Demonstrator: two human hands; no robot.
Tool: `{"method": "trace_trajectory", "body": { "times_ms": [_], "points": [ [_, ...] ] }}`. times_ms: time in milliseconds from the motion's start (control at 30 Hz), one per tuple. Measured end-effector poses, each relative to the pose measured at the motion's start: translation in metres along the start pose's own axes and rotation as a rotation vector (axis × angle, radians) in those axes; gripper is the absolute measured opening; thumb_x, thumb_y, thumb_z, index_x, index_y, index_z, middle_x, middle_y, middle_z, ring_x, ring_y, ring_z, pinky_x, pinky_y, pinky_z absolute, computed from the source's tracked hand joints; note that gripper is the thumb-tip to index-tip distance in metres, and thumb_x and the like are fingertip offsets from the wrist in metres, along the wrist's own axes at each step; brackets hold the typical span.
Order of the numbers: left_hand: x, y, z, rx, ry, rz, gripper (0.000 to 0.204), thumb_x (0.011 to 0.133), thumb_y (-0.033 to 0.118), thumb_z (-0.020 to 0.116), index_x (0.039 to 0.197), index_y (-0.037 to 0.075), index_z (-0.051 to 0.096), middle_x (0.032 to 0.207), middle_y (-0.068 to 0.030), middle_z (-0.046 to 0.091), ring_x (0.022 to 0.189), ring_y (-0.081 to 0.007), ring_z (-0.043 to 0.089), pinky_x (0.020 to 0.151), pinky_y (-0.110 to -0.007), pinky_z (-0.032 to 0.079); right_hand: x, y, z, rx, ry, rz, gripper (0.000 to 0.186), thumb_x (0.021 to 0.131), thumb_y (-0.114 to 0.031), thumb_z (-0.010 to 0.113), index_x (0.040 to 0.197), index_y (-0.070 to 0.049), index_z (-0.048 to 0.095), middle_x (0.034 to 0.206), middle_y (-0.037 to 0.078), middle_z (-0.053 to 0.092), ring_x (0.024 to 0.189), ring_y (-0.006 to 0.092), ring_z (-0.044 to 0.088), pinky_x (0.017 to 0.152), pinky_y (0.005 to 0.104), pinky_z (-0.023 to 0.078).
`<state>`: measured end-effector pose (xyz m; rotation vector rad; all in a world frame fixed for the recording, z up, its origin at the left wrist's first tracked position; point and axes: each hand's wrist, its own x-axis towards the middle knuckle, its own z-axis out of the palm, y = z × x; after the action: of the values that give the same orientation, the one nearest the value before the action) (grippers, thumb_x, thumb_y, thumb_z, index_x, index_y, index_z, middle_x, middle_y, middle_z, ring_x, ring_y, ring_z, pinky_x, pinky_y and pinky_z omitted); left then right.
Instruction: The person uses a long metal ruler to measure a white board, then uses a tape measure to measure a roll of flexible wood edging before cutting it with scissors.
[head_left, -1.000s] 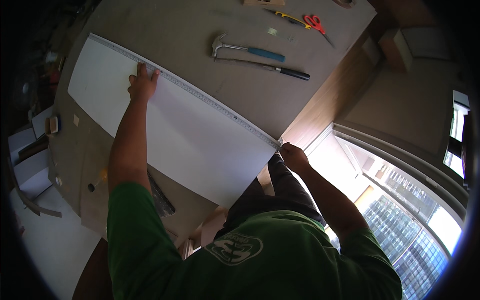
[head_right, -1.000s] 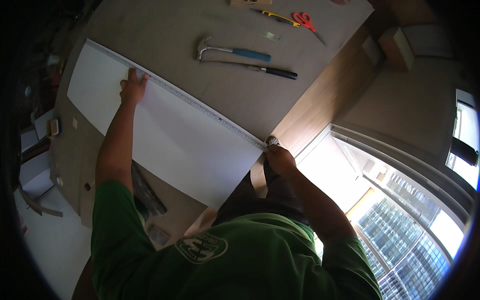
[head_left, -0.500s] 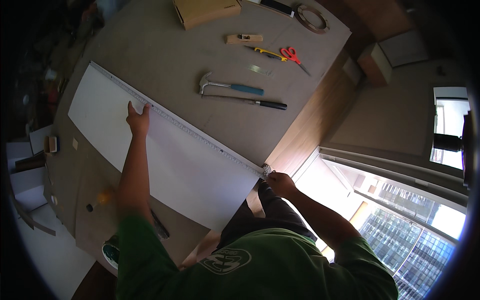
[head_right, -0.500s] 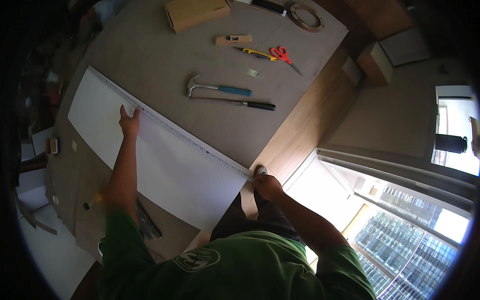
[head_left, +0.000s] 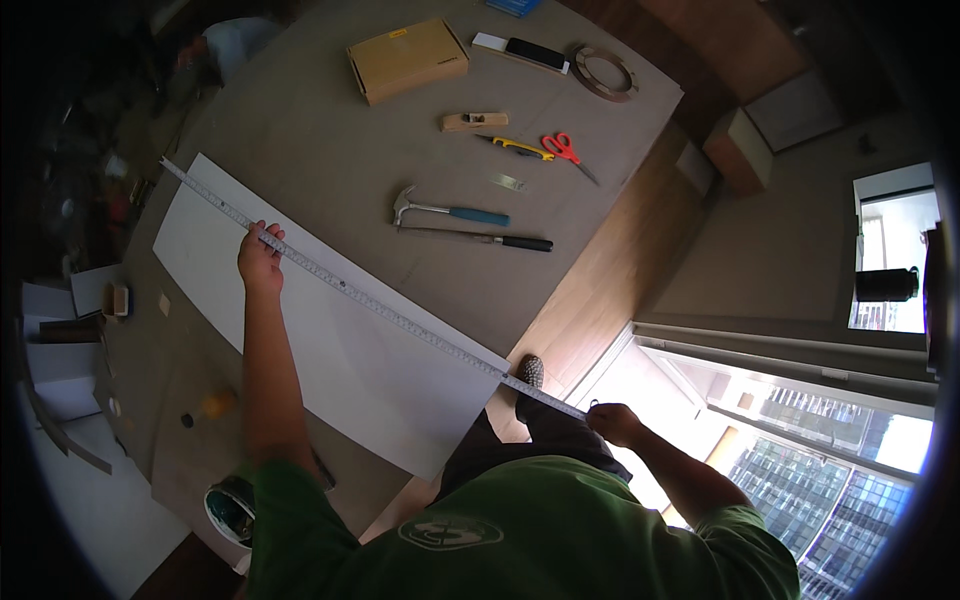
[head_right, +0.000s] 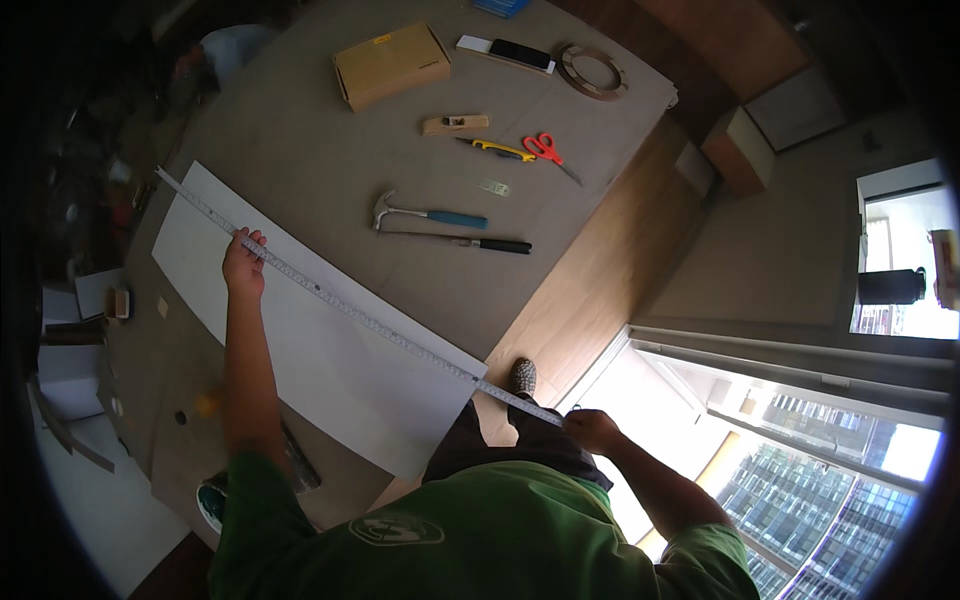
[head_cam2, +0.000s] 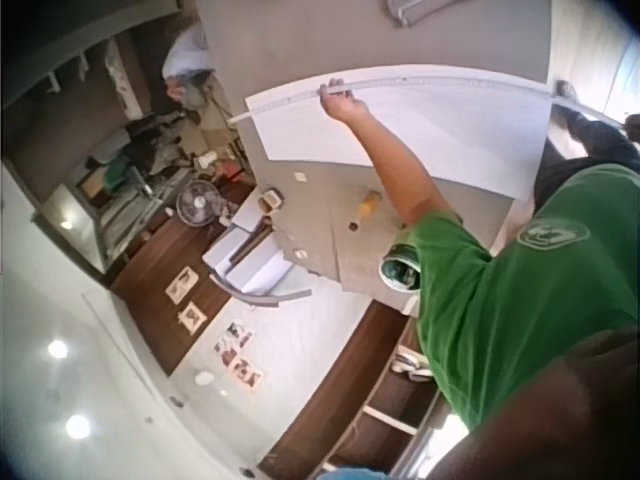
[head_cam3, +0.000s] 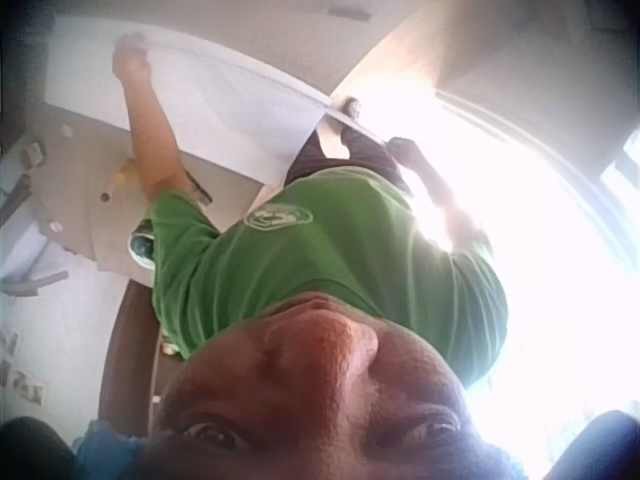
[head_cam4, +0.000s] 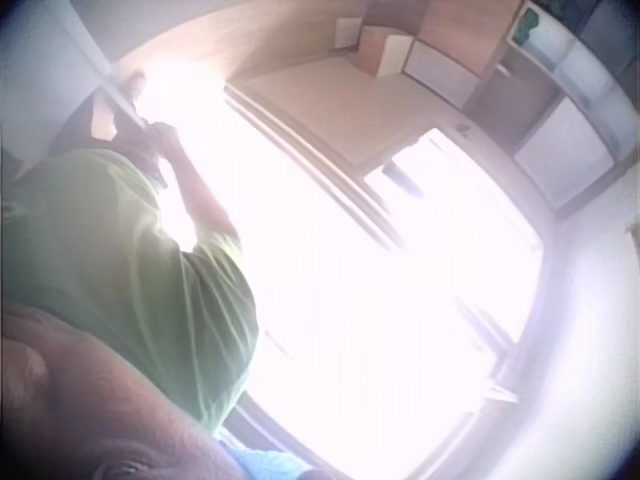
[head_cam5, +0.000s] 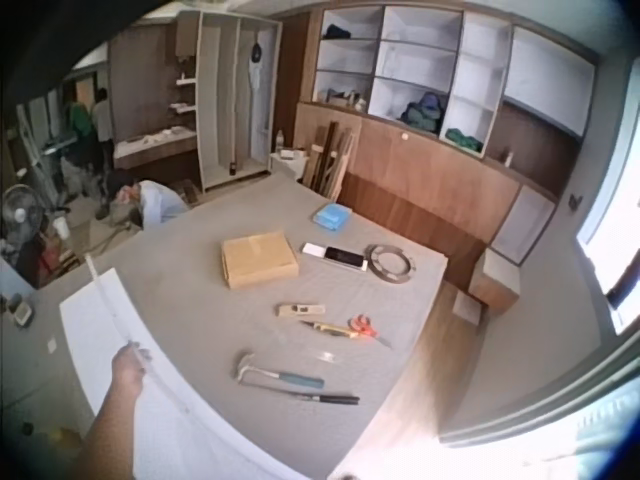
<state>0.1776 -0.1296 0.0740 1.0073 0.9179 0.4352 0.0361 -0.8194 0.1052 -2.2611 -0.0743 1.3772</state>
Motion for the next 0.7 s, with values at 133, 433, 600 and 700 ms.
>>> {"method": "trace_trajectory", "body": {
  "times_ms": [133,433,600,700],
  "points": [
    [-0.005,0.013,0.022,0.002,0.000,0.055,0.035,0.103,0.032,0.047,0.123,0.003,0.053,0.104,-0.0093,0.061,0.097,-0.0218,0.059,0.092,-0.035,0.045,-0.026,0.050,-0.020,0.035,-0.021,0.057,0.025,0.093,-0.030,0.055,0.097,-0.010,0.069,0.088,0.007,0.068,0.082,0.0206,0.064,0.080,0.0340,0.052],
    [-0.096,-0.015,0.159,-0.037,-0.048,0.118,0.028,0.101,0.031,0.052,0.116,0.008,0.056,0.099,-0.0071,0.062,0.093,-0.0208,0.059,0.088,-0.035,0.046,-0.027,0.174,-0.121,0.191,-0.051,-0.112,0.016,0.091,-0.022,0.060,0.090,-0.008,0.067,0.078,0.003,0.063,0.072,0.0140,0.058,0.071,0.0298,0.050],
    [-0.141,-0.040,0.238,0.022,-0.061,0.077,0.028,0.100,0.030,0.053,0.116,0.007,0.055,0.100,-0.0081,0.063,0.095,-0.0213,0.061,0.087,-0.035,0.046,-0.014,0.298,-0.175,0.040,0.059,-0.323,0.013,0.091,-0.020,0.061,0.089,-0.009,0.068,0.081,0.004,0.065,0.077,0.0158,0.062,0.075,0.0303,0.051],
    [-0.155,-0.036,0.274,0.092,-0.092,0.113,0.029,0.100,0.029,0.054,0.116,0.006,0.055,0.102,-0.0099,0.063,0.097,-0.0219,0.061,0.087,-0.035,0.046,-0.017,0.298,-0.223,-0.085,0.089,-0.486,0.013,0.090,-0.021,0.064,0.090,-0.008,0.068,0.077,0.004,0.065,0.073,0.0147,0.061,0.071,0.0290,0.051]
  ]
}}
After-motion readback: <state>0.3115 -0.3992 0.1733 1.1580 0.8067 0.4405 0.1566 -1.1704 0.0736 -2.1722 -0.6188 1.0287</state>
